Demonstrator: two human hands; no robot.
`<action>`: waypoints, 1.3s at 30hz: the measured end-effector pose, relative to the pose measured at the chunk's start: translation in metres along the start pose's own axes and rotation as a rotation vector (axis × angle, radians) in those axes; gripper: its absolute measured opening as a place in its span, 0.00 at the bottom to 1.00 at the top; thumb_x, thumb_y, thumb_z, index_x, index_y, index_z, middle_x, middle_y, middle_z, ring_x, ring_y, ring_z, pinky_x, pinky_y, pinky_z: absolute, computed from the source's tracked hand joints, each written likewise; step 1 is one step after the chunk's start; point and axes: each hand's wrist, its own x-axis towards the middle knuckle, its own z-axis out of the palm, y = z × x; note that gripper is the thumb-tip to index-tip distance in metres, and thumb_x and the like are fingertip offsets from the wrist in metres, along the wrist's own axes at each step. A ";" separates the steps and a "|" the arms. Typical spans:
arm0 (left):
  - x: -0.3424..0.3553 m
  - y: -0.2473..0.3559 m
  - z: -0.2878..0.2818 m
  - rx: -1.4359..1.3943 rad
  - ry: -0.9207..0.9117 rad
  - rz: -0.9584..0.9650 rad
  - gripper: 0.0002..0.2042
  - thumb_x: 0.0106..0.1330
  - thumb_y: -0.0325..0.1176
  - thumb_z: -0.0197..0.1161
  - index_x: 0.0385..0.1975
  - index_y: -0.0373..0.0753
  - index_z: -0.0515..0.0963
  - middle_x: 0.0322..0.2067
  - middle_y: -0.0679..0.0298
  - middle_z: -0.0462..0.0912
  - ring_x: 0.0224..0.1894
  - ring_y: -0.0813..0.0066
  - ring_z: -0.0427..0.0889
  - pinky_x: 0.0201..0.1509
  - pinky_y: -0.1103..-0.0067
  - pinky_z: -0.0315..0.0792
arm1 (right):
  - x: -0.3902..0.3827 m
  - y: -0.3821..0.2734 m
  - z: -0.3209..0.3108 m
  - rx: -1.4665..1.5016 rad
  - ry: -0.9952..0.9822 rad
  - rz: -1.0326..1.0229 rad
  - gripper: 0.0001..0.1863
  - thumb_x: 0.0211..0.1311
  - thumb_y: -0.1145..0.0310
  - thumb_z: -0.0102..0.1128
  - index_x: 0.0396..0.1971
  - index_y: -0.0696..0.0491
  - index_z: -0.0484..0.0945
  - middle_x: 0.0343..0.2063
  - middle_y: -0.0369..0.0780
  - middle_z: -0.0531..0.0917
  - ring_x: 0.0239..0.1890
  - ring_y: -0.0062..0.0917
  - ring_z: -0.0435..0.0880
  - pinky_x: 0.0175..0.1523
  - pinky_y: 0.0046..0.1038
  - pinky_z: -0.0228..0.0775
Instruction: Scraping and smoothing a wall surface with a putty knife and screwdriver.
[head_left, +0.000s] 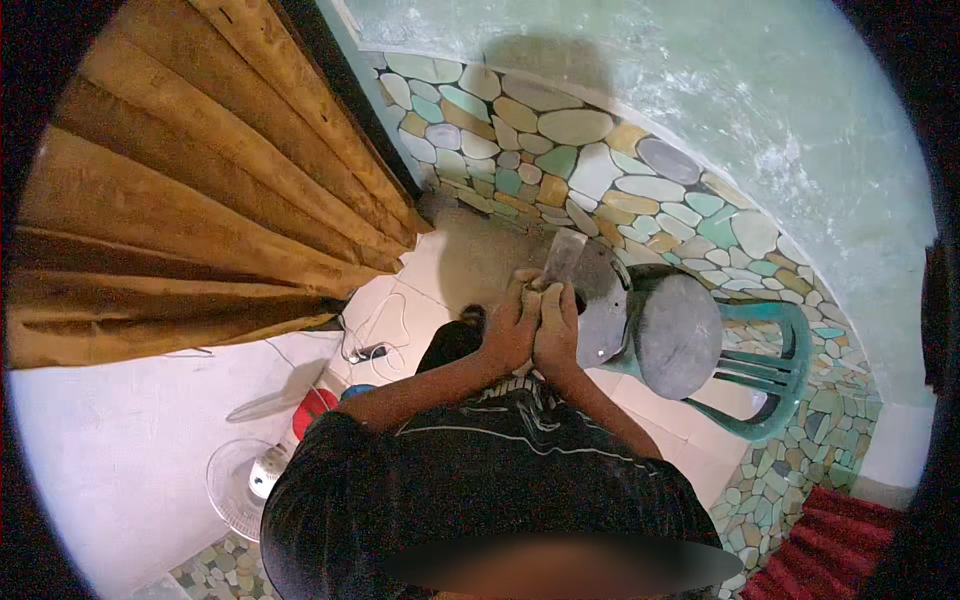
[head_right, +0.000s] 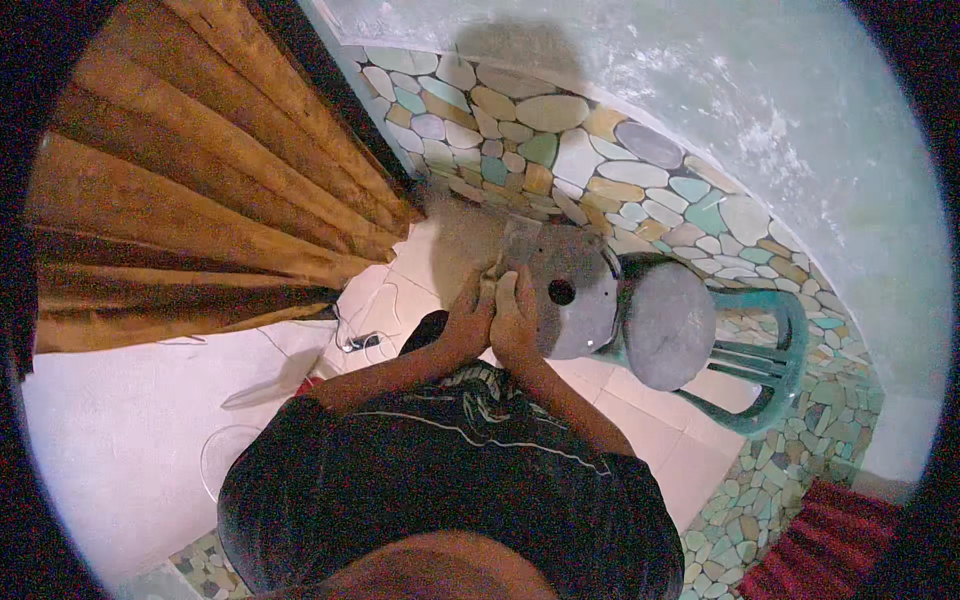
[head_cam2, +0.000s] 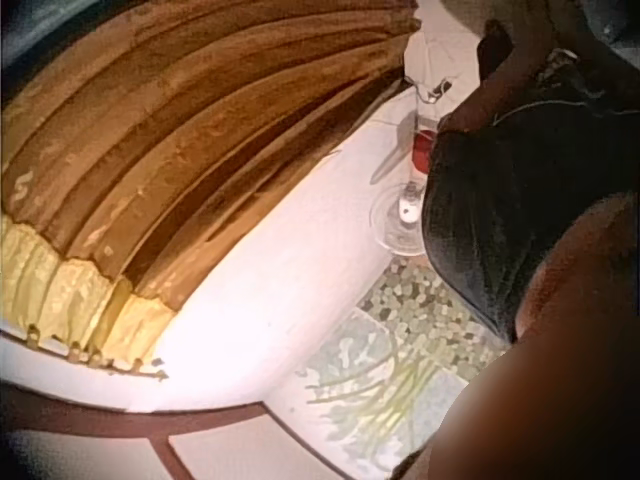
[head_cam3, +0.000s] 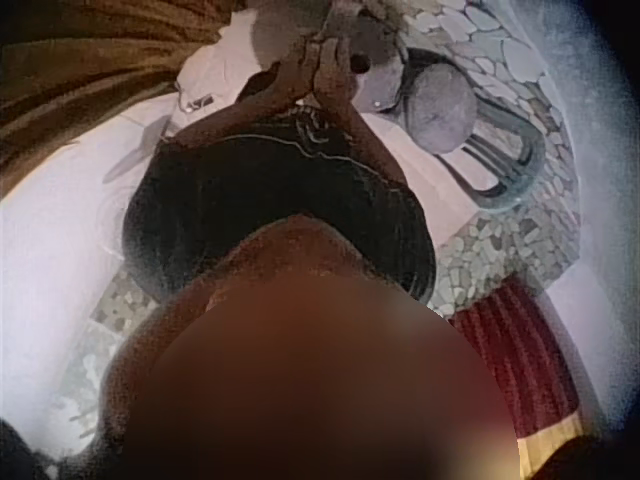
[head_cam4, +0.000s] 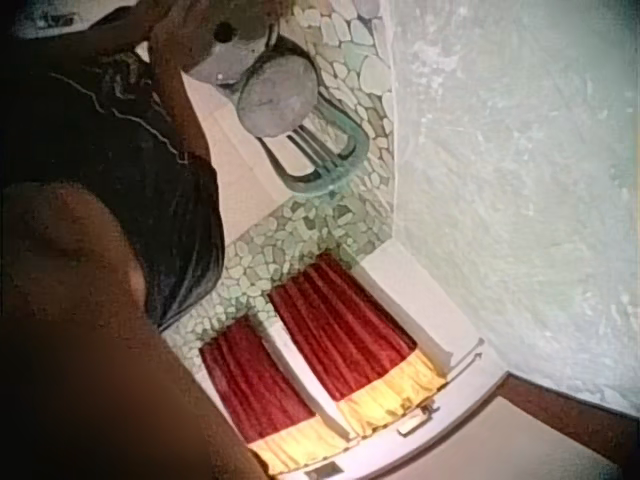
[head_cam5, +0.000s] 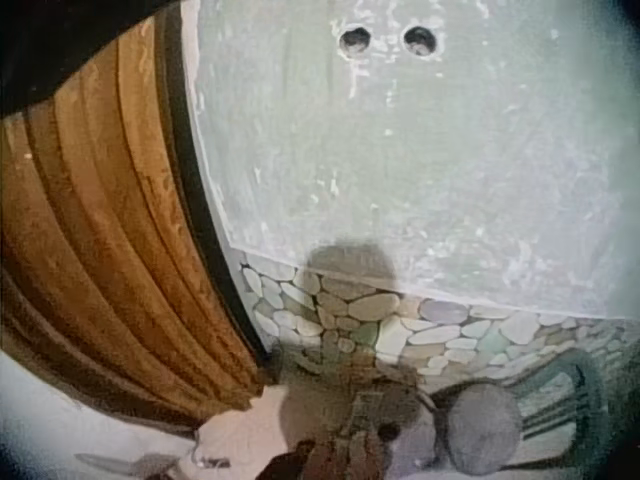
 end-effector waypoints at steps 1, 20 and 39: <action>0.005 -0.013 -0.005 0.106 0.029 0.106 0.18 0.69 0.43 0.39 0.50 0.37 0.62 0.42 0.50 0.71 0.44 0.56 0.72 0.47 0.69 0.65 | 0.005 -0.002 0.009 -0.061 -0.006 0.010 0.15 0.69 0.61 0.36 0.37 0.57 0.69 0.34 0.37 0.74 0.34 0.21 0.70 0.42 0.23 0.64; 0.207 -0.102 -0.204 -0.286 -0.328 -0.117 0.17 0.63 0.42 0.51 0.44 0.34 0.66 0.36 0.53 0.75 0.38 0.62 0.76 0.41 0.72 0.68 | 0.166 0.018 0.212 0.008 0.165 -0.017 0.19 0.68 0.61 0.35 0.40 0.61 0.70 0.37 0.42 0.77 0.37 0.23 0.76 0.43 0.23 0.68; 0.313 -0.152 -0.107 0.047 -0.215 0.143 0.18 0.64 0.46 0.51 0.41 0.36 0.74 0.32 0.51 0.79 0.33 0.59 0.78 0.35 0.68 0.70 | 0.299 0.026 0.150 -0.029 0.264 0.051 0.19 0.64 0.57 0.44 0.29 0.59 0.75 0.24 0.40 0.77 0.27 0.25 0.72 0.36 0.29 0.65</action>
